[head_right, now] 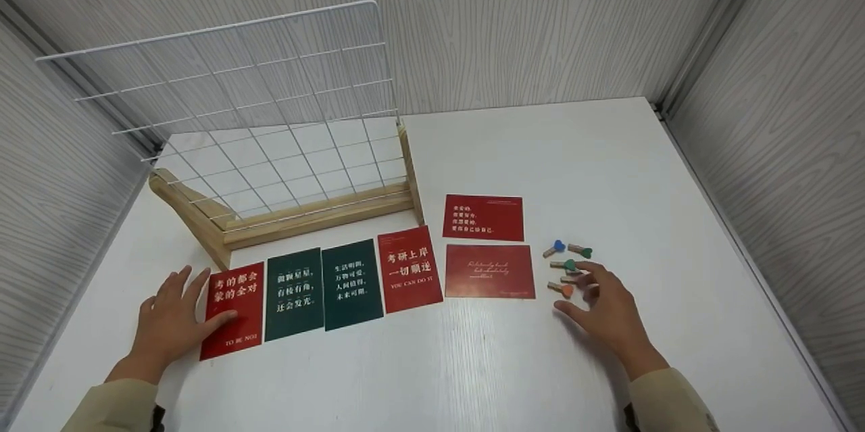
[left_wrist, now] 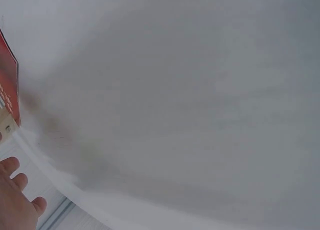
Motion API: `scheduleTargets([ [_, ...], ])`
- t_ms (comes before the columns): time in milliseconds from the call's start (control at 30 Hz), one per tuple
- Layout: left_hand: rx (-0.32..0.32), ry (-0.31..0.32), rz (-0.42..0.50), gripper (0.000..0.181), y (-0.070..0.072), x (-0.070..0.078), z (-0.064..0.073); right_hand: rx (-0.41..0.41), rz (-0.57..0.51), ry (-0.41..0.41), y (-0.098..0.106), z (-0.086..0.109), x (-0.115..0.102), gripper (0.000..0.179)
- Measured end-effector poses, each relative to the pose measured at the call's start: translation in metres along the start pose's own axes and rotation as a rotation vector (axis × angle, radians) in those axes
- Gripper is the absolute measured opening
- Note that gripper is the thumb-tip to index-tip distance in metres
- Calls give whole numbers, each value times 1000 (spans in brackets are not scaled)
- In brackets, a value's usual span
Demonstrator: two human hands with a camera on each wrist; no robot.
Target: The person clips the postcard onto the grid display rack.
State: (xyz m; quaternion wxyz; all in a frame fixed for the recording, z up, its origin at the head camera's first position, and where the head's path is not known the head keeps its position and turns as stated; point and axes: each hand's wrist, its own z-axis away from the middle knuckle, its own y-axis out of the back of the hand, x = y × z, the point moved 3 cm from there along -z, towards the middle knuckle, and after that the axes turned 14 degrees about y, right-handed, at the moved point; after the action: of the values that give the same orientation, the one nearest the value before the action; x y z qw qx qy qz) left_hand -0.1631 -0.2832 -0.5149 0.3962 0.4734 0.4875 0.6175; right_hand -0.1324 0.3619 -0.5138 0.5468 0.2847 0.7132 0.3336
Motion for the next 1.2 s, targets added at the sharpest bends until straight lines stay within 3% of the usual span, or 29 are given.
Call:
scheduleTargets([
  [567,-48,-18,52,99,-7,-8,-5,-31,28,-18,-8,-4,0,51],
  [867,-123,-3,95,97,-7,-5,-7,-44,21,-34,-7,-5,0,46],
  [1200,-185,14,154,104,-6,-10,-5,-65,34,-25,-11,-6,-2,43],
])
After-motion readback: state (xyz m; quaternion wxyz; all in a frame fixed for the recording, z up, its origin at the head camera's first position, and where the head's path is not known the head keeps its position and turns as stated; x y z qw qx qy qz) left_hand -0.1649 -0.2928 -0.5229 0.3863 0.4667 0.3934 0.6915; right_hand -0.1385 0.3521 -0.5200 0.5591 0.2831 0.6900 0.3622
